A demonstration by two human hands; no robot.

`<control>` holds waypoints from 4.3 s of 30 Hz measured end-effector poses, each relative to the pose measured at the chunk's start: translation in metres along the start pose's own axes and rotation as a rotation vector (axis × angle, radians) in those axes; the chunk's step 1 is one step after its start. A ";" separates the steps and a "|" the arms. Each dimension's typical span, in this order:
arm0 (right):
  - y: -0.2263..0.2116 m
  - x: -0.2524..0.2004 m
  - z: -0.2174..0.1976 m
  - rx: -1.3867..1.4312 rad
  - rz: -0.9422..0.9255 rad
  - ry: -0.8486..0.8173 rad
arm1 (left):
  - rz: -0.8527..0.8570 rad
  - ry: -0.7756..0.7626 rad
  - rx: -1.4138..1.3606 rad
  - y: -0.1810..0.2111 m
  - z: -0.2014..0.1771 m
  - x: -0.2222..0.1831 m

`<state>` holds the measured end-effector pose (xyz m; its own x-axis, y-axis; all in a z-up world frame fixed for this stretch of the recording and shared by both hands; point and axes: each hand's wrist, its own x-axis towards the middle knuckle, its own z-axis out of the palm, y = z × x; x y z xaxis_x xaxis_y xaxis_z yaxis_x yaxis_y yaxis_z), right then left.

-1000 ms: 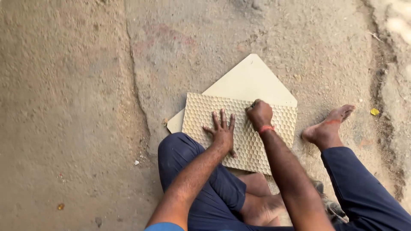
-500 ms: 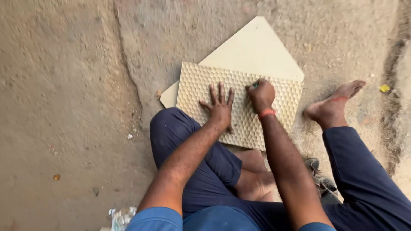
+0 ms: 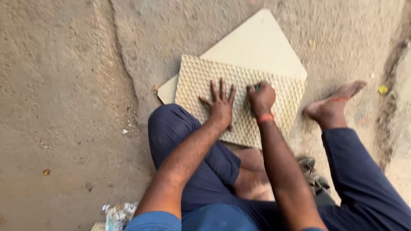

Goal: The person sits on the ground with a textured decorative panel resting on their legs and rubs a green abrasive pad over the panel's surface, steadying it with the other hand. Near the end they lift and reposition the panel and continue rubbing its surface with the pad.

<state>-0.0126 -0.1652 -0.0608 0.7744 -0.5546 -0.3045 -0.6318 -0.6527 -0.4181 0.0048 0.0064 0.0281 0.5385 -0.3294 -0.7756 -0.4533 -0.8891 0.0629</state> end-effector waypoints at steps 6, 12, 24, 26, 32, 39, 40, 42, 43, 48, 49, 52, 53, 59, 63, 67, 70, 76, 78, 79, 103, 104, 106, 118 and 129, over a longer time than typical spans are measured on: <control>-0.001 -0.014 0.002 -0.009 0.052 -0.053 | 0.004 0.000 -0.024 0.002 0.014 -0.009; -0.014 0.012 -0.005 -0.009 0.012 -0.100 | -0.013 -0.010 -0.031 -0.001 0.003 0.002; -0.024 0.015 -0.026 0.074 0.082 -0.054 | 0.015 -0.009 0.007 0.000 0.005 0.003; -0.023 0.015 -0.031 0.074 0.076 -0.031 | 0.019 0.003 0.016 0.002 0.002 0.000; -0.011 0.009 -0.015 -0.001 0.131 -0.212 | 0.007 -0.039 0.027 0.003 0.009 -0.007; -0.017 0.031 -0.019 -0.017 0.002 -0.090 | -0.018 0.005 -0.044 0.002 0.001 0.007; -0.029 0.020 -0.027 0.030 0.077 -0.138 | -0.020 0.002 -0.022 0.005 0.007 0.005; 0.003 0.000 -0.004 0.006 0.120 -0.119 | -0.005 -0.021 -0.020 0.006 0.014 -0.008; 0.006 0.016 0.002 -0.005 0.097 -0.065 | -0.023 0.023 -0.033 0.004 0.000 0.000; -0.014 0.034 -0.014 0.027 -0.018 -0.068 | -0.017 -0.010 -0.039 -0.001 -0.003 0.005; -0.019 0.023 -0.025 0.058 0.023 -0.085 | -0.009 -0.022 -0.005 0.006 0.002 0.005; 0.003 0.015 -0.010 -0.012 0.010 -0.026 | -0.017 -0.006 -0.024 0.006 0.007 0.007; 0.013 0.027 -0.005 -0.005 -0.013 -0.009 | -0.027 0.021 -0.027 0.004 -0.001 0.005; 0.003 0.019 -0.007 0.030 -0.010 -0.110 | 0.011 0.037 0.029 0.007 0.012 0.000; 0.023 0.033 -0.002 -0.041 -0.063 -0.004 | -0.005 0.000 -0.040 0.005 -0.007 -0.002; 0.018 0.028 -0.025 -0.032 0.014 -0.212 | -0.018 0.003 -0.013 0.007 0.007 0.006; -0.002 0.029 -0.038 0.000 0.055 -0.161 | 0.008 -0.033 -0.020 0.001 0.000 0.002; -0.017 0.032 -0.025 0.003 0.028 -0.015 | 0.010 -0.048 0.008 0.004 -0.002 0.005; -0.010 0.025 -0.032 -0.009 0.035 -0.021 | 0.009 -0.068 0.014 0.008 0.003 0.004; -0.013 0.027 -0.032 -0.005 0.028 -0.036 | -0.016 -0.085 0.022 0.005 0.002 0.007; 0.007 0.046 -0.009 -0.011 -0.004 0.018 | -0.015 0.031 -0.042 0.007 0.013 0.010; 0.006 0.052 -0.012 -0.009 -0.020 0.033 | -0.019 0.052 -0.045 0.005 0.004 0.009; 0.007 0.056 -0.010 -0.039 -0.045 -0.028 | 0.009 -0.019 -0.048 0.002 -0.003 0.004; -0.003 0.042 -0.033 0.018 0.033 -0.110 | -0.014 -0.010 0.002 0.005 0.005 0.006; -0.027 0.039 -0.022 0.050 0.133 -0.057 | 0.011 -0.029 -0.009 0.005 0.005 0.008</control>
<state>0.0339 -0.1807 -0.0425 0.6854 -0.6033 -0.4078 -0.7278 -0.5479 -0.4125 0.0032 0.0005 0.0190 0.5130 -0.3299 -0.7924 -0.4528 -0.8883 0.0767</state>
